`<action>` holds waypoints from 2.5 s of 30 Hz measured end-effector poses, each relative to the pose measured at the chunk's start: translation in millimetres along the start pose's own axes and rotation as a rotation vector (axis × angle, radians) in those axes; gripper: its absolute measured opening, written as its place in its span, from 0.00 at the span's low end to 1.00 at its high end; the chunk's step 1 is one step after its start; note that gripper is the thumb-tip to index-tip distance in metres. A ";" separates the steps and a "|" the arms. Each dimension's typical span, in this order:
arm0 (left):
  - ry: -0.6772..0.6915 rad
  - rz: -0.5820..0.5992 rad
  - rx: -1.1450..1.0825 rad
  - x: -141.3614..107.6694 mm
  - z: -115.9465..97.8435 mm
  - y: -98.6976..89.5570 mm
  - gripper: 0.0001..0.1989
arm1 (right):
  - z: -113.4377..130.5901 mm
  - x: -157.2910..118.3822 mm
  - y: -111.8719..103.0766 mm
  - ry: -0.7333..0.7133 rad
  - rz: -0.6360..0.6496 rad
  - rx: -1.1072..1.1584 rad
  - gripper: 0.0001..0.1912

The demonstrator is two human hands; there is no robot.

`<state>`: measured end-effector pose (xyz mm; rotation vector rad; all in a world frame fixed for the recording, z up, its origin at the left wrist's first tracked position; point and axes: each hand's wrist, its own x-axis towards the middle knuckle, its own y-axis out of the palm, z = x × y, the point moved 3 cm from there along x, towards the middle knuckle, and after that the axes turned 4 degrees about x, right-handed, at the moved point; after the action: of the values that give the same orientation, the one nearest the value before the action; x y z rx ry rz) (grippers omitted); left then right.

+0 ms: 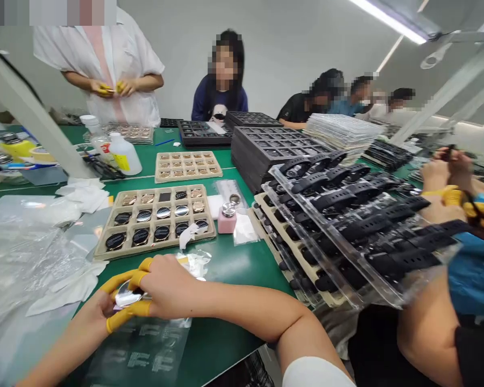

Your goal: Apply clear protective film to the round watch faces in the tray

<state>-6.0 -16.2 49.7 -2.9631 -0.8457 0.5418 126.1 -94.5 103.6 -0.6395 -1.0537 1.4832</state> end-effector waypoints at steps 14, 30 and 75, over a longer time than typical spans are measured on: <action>0.098 0.184 -0.175 -12.2 -12.3 -1.3 0.29 | -0.2 -1.0 -8.2 -0.081 0.041 0.166 0.09; 0.050 0.159 -0.030 -15.5 -10.2 3.7 0.30 | -21.0 -0.6 -3.9 0.122 -0.376 -0.077 0.07; -0.013 0.333 -0.063 -19.7 -15.9 0.2 0.29 | -34.2 1.5 -6.5 0.521 -0.224 1.834 0.10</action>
<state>-16.2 -25.2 71.0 -3.1799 -0.3748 0.5515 158.1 -84.6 94.3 0.4280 0.7516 1.3338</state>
